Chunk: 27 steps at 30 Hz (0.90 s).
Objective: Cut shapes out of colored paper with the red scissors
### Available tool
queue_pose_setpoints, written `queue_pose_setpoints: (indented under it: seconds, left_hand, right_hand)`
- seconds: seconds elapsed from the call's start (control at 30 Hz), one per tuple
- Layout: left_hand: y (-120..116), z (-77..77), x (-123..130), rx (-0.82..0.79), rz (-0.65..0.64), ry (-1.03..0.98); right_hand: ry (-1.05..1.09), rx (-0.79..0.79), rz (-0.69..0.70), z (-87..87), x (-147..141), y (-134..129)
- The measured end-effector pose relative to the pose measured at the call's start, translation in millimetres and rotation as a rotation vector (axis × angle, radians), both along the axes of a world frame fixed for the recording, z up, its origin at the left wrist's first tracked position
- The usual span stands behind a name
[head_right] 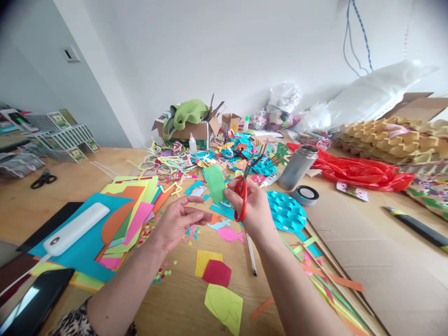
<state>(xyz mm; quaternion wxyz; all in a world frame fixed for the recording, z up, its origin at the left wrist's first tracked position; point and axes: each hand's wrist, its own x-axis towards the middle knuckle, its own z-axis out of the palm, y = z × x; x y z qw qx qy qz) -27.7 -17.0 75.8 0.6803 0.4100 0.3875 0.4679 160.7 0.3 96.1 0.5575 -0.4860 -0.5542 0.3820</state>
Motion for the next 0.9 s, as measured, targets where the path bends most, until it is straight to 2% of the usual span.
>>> queue_pose_setpoints:
  seconds: [0.17, 0.43, 0.67, 0.9]
  left_hand:
    - [-0.4, 1.4, -0.1, 0.019, -0.038, 0.019]
    - [-2.5, 2.8, 0.3, 0.12, -0.005, 0.078]
    - [-3.0, -0.2, 3.2, 0.103, -0.014, 0.098]
    - [1.3, -1.0, 5.6, 0.081, 0.096, -0.002]
  right_hand:
    - [0.061, -0.01, 0.029, -1.8, -2.4, 0.5]
    - [0.07, -0.006, 0.032, -0.2, -4.3, -0.7]
    - [0.102, -0.048, 0.064, 0.0, -6.2, -3.1]
    - [0.124, -0.122, 0.144, -2.1, -20.2, -8.8]
